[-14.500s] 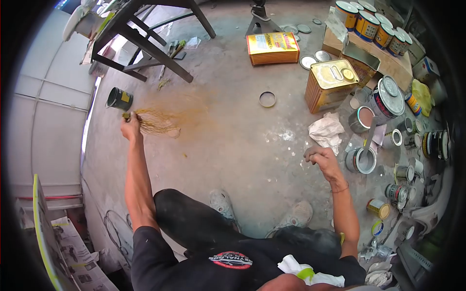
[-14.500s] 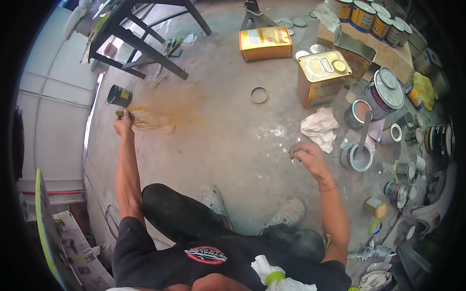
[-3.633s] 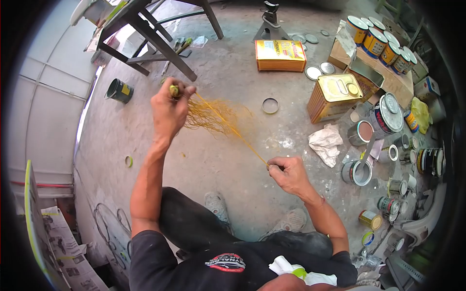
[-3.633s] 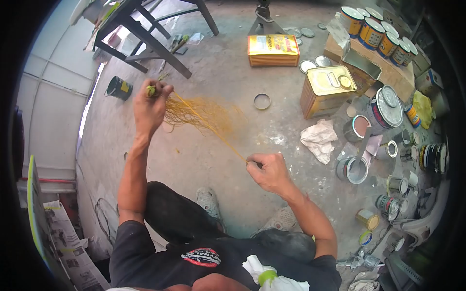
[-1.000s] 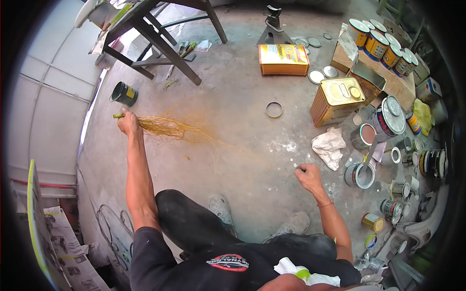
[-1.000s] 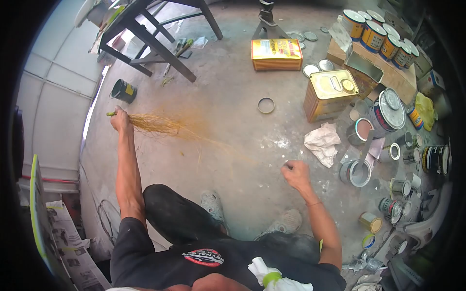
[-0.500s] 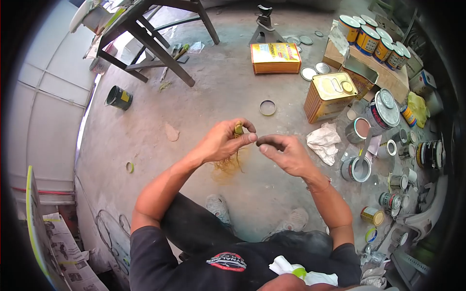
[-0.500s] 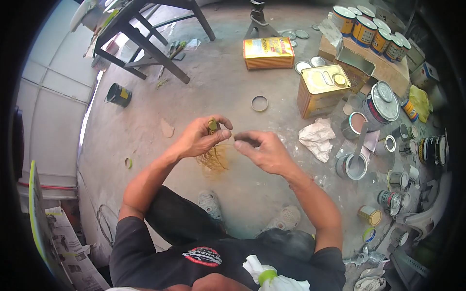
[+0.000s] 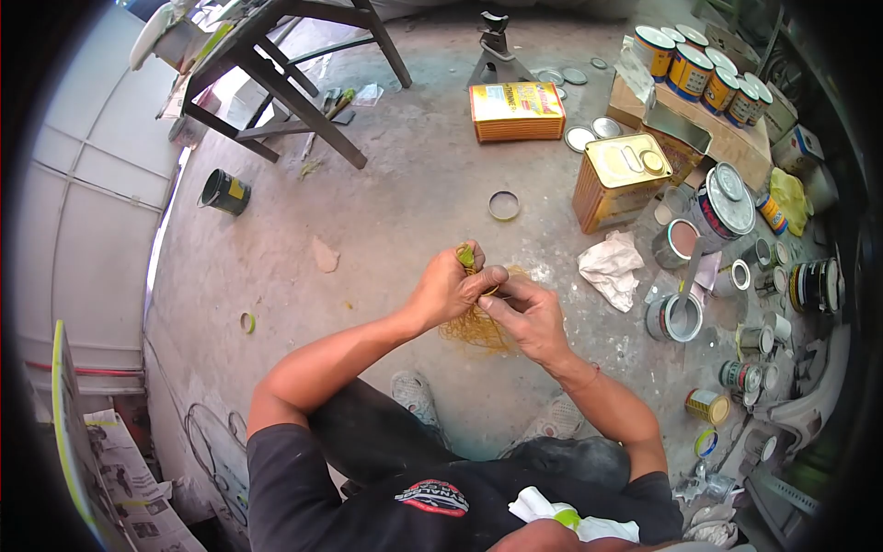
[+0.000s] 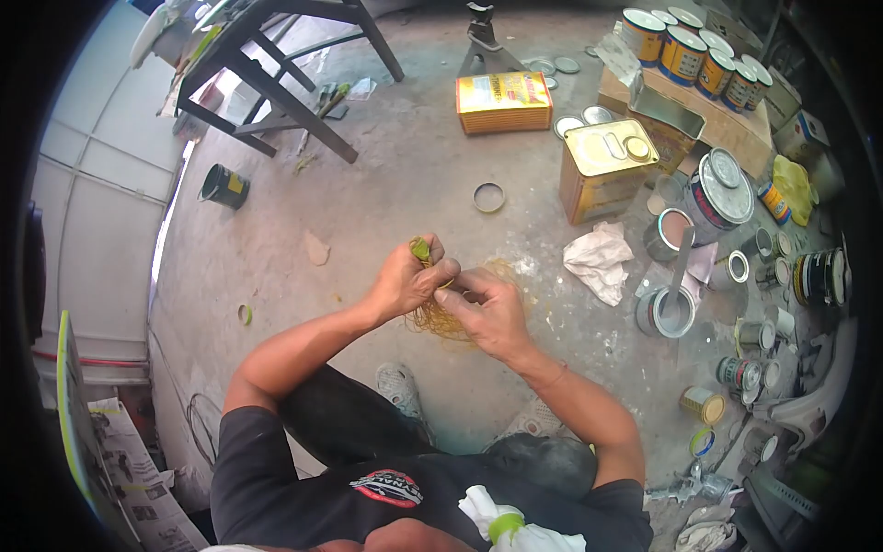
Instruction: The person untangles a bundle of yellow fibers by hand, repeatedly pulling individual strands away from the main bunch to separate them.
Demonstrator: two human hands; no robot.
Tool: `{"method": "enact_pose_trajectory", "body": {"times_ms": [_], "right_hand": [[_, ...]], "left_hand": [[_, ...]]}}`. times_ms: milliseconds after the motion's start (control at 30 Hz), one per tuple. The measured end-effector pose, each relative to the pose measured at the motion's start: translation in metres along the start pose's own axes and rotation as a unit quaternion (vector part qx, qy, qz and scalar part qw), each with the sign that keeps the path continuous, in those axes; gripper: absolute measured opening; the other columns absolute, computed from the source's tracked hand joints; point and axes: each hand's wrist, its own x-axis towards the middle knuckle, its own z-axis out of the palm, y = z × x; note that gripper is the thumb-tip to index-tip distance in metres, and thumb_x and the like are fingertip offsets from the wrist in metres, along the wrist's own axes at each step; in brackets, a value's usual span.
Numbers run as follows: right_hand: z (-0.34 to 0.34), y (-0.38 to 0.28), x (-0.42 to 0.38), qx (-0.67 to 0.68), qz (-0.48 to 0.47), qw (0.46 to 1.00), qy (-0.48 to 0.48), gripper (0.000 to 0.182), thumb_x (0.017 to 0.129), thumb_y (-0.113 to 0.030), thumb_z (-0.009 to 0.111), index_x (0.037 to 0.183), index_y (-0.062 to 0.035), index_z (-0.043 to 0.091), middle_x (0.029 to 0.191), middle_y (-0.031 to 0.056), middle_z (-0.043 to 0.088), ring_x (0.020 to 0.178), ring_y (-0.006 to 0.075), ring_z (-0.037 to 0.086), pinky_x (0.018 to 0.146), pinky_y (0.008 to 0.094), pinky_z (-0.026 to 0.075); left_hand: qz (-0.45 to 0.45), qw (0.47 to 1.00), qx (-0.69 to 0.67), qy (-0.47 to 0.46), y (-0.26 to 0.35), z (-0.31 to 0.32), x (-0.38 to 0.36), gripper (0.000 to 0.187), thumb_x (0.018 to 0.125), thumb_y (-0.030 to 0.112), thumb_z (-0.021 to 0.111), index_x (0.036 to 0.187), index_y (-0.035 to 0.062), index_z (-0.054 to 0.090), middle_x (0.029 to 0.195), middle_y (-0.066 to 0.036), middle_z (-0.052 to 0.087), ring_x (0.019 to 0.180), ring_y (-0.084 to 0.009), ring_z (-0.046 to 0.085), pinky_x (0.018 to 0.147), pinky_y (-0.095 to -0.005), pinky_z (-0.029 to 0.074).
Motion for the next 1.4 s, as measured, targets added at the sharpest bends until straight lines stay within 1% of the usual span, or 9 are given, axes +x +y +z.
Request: {"method": "enact_pose_trajectory", "body": {"times_ms": [200,367,567,700,933,1000,1167,1267,1400], "right_hand": [[0.008,0.01,-0.003,-0.021,0.042,0.999,0.022,0.021,0.091,-0.014,0.063,0.104,0.0016,0.067,0.089,0.0059,0.066,0.081,0.0133,0.059,0.073,0.0259,0.047],[-0.005,0.024,0.005,0.358,0.081,0.93,-0.017,0.019,0.096,-0.017,0.056,0.109,-0.0034,0.057,0.088,0.0029,0.063,0.076,0.0086,0.055,0.075,0.0237,0.044],[-0.044,0.042,0.005,0.174,0.178,0.961,-0.118,0.021,0.089,-0.019,0.066,0.096,0.0003,0.066,0.087,0.0037,0.063,0.077,0.0108,0.056,0.071,0.0235,0.042],[-0.072,0.039,0.006,0.008,0.113,0.956,-0.272,0.023,0.085,-0.02,0.07,0.088,0.0023,0.069,0.091,0.0061,0.064,0.079,0.0119,0.057,0.069,0.0243,0.043],[-0.049,0.005,0.013,0.471,0.054,0.875,-0.096,0.015,0.091,-0.015,0.062,0.096,-0.0008,0.063,0.096,0.0126,0.065,0.084,0.0193,0.062,0.086,0.0387,0.049],[-0.06,0.018,0.017,0.532,0.046,0.825,-0.184,0.013,0.093,-0.015,0.059,0.098,-0.002,0.058,0.09,0.0115,0.065,0.09,0.024,0.064,0.091,0.0428,0.048],[-0.067,0.051,0.008,0.472,0.117,0.86,-0.154,0.014,0.092,-0.016,0.059,0.091,-0.0025,0.057,0.081,0.0104,0.063,0.097,0.0306,0.064,0.095,0.0461,0.046],[-0.07,0.044,0.011,0.45,0.118,0.88,-0.099,0.015,0.09,-0.017,0.057,0.086,-0.0026,0.056,0.076,0.0112,0.061,0.097,0.0339,0.064,0.098,0.0489,0.043],[-0.07,0.033,0.019,0.401,0.087,0.91,-0.065,0.018,0.088,-0.019,0.056,0.082,-0.0028,0.056,0.073,0.0108,0.059,0.097,0.0351,0.063,0.1,0.0481,0.039]], "left_hand": [[-0.007,0.999,0.017,0.039,-0.012,0.002,0.003,0.035,0.09,0.032,0.067,0.073,0.0058,0.05,0.058,0.001,0.048,0.057,-0.008,0.043,0.05,-0.029,0.037],[-0.08,0.975,-0.202,-0.042,-0.015,-0.007,0.01,0.036,0.095,0.036,0.061,0.079,0.0045,0.054,0.063,-0.001,0.055,0.059,-0.0087,0.05,0.056,-0.0266,0.043],[-0.049,0.96,-0.274,-0.013,-0.01,-0.026,0.014,0.039,0.101,0.04,0.048,0.085,0.0047,0.055,0.065,0.001,0.053,0.059,-0.0099,0.056,0.059,-0.0254,0.05],[-0.133,0.966,-0.058,-0.214,0.001,-0.077,0.015,0.042,0.1,0.044,0.048,0.085,0.0046,0.055,0.058,0.005,0.041,0.054,-0.0063,0.046,0.047,-0.0247,0.041],[-0.012,0.933,0.048,-0.356,-0.037,-0.083,0.022,0.048,0.097,0.05,0.052,0.082,0.0049,0.055,0.059,0.005,0.039,0.058,-0.008,0.043,0.058,-0.0286,0.044],[-0.004,0.921,-0.304,-0.245,-0.074,-0.075,0.027,0.047,0.095,0.051,0.054,0.08,0.0071,0.049,0.063,0.004,0.038,0.062,-0.0116,0.044,0.074,-0.0356,0.052],[-0.051,0.82,-0.526,-0.217,0.006,-0.09,0.01,0.038,0.099,0.045,0.05,0.089,0.0089,0.043,0.066,0.003,0.036,0.058,-0.0119,0.043,0.075,-0.0384,0.055],[-0.164,0.901,-0.069,-0.396,0.019,-0.097,0.011,0.034,0.103,0.039,0.043,0.088,0.0082,0.043,0.062,0.002,0.039,0.048,-0.0094,0.041,0.043,-0.0283,0.044],[-0.213,0.843,0.055,-0.491,-0.008,-0.087,0.02,0.04,0.102,0.041,0.046,0.082,0.0063,0.047,0.062,0.002,0.044,0.054,-0.0103,0.046,0.05,-0.0268,0.044]]}}
